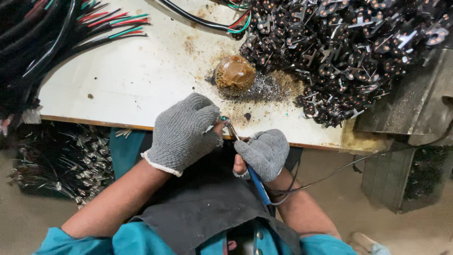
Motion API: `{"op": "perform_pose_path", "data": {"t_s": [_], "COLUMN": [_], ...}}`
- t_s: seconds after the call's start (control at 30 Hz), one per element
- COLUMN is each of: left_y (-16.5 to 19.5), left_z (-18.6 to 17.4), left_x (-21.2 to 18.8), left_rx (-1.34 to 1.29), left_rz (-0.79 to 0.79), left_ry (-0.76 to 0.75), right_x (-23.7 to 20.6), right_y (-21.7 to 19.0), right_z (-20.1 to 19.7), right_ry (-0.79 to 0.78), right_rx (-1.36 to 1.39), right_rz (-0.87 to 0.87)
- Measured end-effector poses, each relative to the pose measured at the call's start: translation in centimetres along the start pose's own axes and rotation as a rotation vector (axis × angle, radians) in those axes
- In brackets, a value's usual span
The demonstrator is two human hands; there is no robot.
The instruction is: The person solders wires onto small electrical connector components at a workbench. They hold a wire and component in one hand, dip or touch them to a flux ball, apply a soldering iron to the joint, then set the finished part aside and pick up the next wire and component to repeat the process.
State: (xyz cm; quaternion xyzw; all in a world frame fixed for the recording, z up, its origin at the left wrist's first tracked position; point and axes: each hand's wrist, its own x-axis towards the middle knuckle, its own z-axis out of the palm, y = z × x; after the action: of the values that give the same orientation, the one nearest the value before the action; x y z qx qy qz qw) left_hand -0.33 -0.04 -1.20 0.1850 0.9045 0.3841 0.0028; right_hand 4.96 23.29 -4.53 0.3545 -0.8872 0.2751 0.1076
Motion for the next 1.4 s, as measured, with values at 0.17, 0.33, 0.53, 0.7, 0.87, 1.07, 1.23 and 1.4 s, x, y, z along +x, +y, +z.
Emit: {"op": "perform_pose_path", "data": {"t_s": [0.17,0.33,0.53,0.7,0.87,1.07,1.23,1.4], "left_y": [0.0,0.1,0.0,-0.1,0.0,0.0,-0.1,-0.2], "left_z": [0.0,-0.2,-0.1,0.1,0.1,0.0,0.1,0.2], "left_x": [0.0,0.0,0.0,-0.1,-0.1,0.0,-0.1,0.0], "left_rx": [-0.014,-0.022,-0.014,-0.002,-0.003,0.009,-0.008,0.002], "left_rz": [-0.001,-0.022,-0.011,0.009,-0.002,-0.002,0.004,0.026], "left_ry": [0.008,0.003,-0.006,0.027,0.007,0.004,0.01,0.025], "right_x": [0.3,0.3,-0.2,-0.9,-0.8,-0.2,0.2,0.1], "right_y": [-0.6,-1.2,-0.7,0.1,0.2,-0.3,-0.6,-0.8], "right_z": [-0.3,-0.8,-0.5,0.0,0.0,-0.2,-0.3,-0.1], "right_ry": [0.043,0.103,0.072,-0.148,-0.121,-0.048,0.049,0.187], "right_rx": [0.007,0.071,0.086,-0.051,-0.019,-0.011,0.016,0.126], "right_rz": [0.092,0.151,0.124,0.055,0.071,0.066,0.061,0.08]}}
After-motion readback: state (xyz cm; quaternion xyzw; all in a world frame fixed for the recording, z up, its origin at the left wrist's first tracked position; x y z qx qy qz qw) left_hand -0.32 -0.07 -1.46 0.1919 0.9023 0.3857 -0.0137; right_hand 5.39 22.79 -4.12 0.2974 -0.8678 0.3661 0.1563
